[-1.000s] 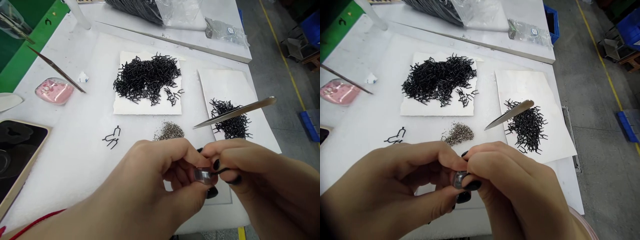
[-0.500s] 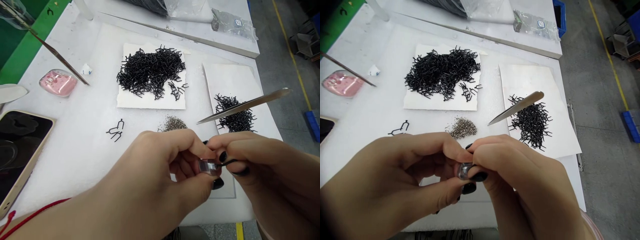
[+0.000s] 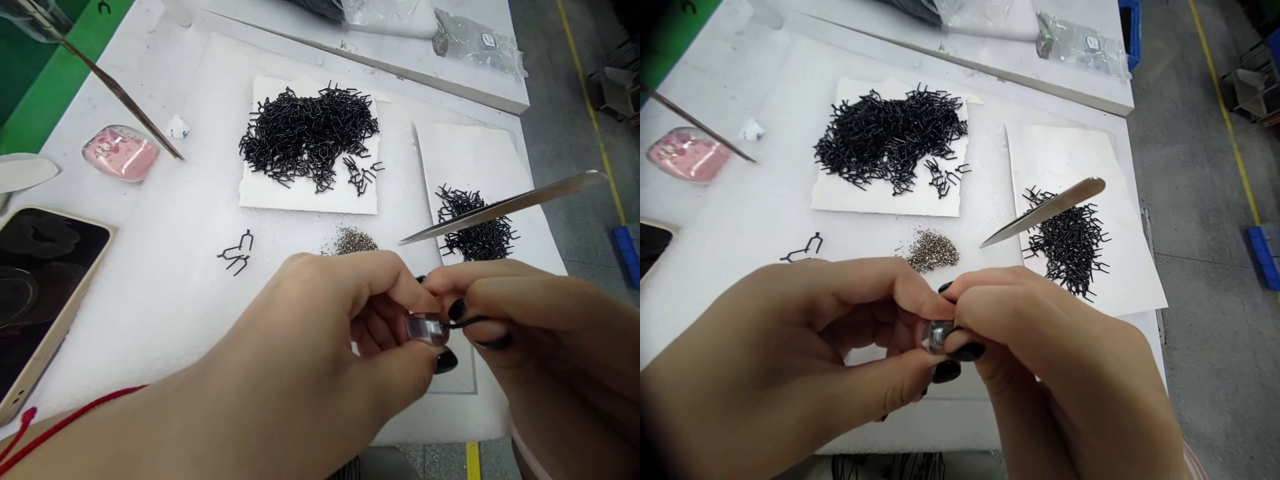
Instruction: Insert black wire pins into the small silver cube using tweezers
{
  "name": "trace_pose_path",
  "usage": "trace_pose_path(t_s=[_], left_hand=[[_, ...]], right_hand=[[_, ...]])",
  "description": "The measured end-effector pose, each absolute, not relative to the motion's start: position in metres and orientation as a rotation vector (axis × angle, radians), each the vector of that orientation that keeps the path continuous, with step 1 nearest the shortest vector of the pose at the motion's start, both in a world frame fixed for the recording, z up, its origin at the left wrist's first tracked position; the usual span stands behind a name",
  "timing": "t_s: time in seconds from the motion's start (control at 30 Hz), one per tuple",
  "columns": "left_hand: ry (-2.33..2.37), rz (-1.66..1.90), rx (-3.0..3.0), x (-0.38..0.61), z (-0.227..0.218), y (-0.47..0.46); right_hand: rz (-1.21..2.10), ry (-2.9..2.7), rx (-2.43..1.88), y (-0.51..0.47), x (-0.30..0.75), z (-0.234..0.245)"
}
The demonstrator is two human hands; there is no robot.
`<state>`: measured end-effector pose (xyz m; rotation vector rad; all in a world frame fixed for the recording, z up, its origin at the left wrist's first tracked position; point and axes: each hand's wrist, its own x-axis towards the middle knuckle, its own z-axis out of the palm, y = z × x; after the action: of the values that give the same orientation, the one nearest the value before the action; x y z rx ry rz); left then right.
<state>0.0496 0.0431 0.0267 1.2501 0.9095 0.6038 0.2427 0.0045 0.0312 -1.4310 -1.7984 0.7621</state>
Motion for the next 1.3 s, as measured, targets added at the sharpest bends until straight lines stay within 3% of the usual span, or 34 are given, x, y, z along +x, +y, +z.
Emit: trace_pose_path(t_s=[0.7, 1.3], left_hand=[[0.916, 0.564, 1.112, 0.053, 0.025, 0.043], [0.940, 0.720, 1.071, 0.056, 0.024, 0.046]], right_hand=[[0.603, -1.682, -1.372, 0.001, 0.218, 0.023], [0.675, -1.518, -1.377, 0.006, 0.203, 0.024]])
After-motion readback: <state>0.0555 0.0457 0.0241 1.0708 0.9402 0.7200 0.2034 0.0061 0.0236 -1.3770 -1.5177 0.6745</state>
